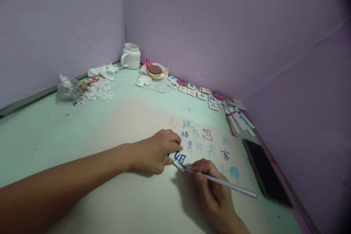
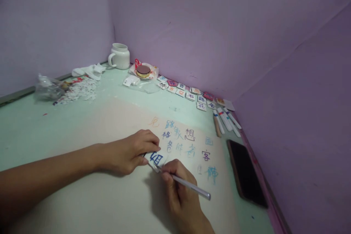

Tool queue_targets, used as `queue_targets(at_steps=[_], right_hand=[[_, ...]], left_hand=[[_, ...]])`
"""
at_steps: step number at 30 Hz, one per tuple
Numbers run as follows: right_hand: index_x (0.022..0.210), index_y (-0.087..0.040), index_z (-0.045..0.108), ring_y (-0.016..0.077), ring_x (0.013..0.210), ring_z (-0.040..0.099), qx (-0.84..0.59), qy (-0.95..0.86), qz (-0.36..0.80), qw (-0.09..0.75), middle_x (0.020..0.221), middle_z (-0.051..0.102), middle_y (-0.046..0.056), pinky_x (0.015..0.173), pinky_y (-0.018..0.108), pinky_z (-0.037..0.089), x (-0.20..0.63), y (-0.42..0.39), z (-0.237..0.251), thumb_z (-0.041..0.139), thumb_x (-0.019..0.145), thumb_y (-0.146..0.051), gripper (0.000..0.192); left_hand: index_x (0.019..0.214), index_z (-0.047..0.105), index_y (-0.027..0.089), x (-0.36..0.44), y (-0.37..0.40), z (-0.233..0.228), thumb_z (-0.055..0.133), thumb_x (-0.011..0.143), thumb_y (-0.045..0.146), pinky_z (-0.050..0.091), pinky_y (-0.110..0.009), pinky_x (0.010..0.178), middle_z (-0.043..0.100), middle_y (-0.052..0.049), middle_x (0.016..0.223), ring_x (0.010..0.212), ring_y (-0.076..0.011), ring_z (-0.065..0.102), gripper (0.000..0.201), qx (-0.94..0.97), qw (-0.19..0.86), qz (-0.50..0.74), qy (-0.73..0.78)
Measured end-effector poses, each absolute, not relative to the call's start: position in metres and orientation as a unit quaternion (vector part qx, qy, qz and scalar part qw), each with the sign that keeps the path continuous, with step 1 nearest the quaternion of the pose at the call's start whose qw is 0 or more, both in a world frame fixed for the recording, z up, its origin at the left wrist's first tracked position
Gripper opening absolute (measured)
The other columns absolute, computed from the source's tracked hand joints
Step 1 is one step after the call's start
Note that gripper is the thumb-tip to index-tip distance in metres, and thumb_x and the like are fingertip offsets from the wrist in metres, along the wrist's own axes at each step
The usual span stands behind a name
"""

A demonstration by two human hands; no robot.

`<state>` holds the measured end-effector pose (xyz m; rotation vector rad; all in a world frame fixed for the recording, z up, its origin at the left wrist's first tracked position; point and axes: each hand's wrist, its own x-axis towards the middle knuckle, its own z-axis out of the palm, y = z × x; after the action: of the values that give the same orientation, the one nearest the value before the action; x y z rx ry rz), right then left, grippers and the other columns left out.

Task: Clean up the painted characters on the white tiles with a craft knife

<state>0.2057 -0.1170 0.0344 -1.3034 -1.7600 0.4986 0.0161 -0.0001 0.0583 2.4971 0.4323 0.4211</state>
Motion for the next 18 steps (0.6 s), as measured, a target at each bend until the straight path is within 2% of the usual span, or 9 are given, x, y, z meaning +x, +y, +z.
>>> queue_targets(at_steps=[5, 18], right_hand=[[0.091, -0.024, 0.051, 0.0128, 0.065, 0.049, -0.502, -0.695, 0.208, 0.47, 0.074, 0.052, -0.001, 0.057, 0.023, 0.04, 0.209, -0.119, 0.033, 0.04, 0.094, -0.018, 0.013], [0.09, -0.022, 0.052, 0.0122, 0.059, 0.053, -0.502, -0.752, 0.155, 0.398, 0.071, 0.056, 0.0, 0.053, 0.023, 0.041, 0.202, -0.114, 0.044, 0.043, 0.091, -0.015, 0.012]], left_hand=[[0.104, 0.061, 0.013, 0.016, 0.0, 0.058, 0.059, 0.07, 0.004, 0.04, -0.041, 0.096, 0.058, -0.012, 0.11, 0.107, -0.0262, 0.051, 0.035, 0.931, 0.286, 0.157, 0.161], [0.102, 0.06, 0.012, 0.017, 0.0, 0.059, 0.058, 0.068, 0.003, 0.041, -0.044, 0.094, 0.058, -0.013, 0.109, 0.103, -0.0274, 0.052, 0.035, 0.931, 0.287, 0.162, 0.158]])
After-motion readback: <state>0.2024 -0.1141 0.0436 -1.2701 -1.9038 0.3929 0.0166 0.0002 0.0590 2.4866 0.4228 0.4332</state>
